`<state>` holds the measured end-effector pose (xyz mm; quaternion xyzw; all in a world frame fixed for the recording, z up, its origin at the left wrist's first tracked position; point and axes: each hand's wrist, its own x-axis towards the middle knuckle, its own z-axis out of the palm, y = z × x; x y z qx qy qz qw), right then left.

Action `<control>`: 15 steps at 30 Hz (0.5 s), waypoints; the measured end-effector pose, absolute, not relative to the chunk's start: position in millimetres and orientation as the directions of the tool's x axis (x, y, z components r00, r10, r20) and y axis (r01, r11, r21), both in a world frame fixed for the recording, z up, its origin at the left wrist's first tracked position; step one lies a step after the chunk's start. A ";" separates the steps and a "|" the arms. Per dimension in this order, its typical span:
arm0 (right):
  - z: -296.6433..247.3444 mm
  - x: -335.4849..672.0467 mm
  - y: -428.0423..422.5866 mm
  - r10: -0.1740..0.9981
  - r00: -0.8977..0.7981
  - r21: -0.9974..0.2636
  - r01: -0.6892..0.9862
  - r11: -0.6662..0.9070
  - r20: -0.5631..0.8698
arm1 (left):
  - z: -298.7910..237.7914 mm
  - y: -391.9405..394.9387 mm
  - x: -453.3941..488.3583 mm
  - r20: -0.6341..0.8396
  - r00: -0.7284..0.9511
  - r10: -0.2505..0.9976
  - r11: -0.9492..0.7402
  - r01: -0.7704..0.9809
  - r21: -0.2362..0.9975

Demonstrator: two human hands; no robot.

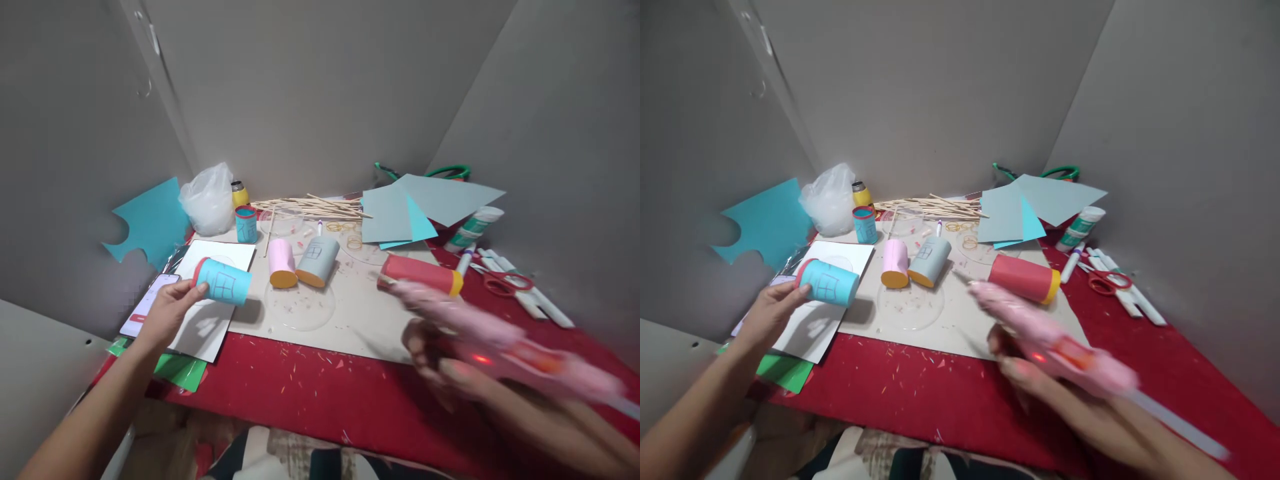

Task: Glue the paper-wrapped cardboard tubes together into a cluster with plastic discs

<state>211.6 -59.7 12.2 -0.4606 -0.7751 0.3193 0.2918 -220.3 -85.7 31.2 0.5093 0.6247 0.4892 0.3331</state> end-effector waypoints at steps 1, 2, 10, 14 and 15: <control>15.9 201.4 -57.2 0.877 -0.457 -0.774 0.497 0.392 0.151 | 26.4 -87.3 -218.4 0.035 -0.240 0.970 0.039 0.296 0.954; 19.3 191.1 -53.8 0.836 -0.526 -0.772 0.461 0.437 0.159 | 22.2 -87.8 -216.9 -0.002 -0.222 0.975 0.068 0.287 0.956; 27.0 128.2 -24.4 0.676 -0.710 -0.692 0.389 0.609 0.196 | 8.5 -82.5 -216.5 -0.092 -0.178 0.980 0.125 0.179 0.976; 15.8 103.6 -14.8 0.657 -0.734 -0.709 0.371 0.600 0.171 | 2.4 -80.9 -216.1 -0.094 -0.159 0.983 0.117 0.143 0.983; 12.3 98.7 -12.8 0.658 -0.736 -0.711 0.376 0.594 0.160 | 0.6 -80.7 -215.8 -0.089 -0.157 0.984 0.112 0.143 0.983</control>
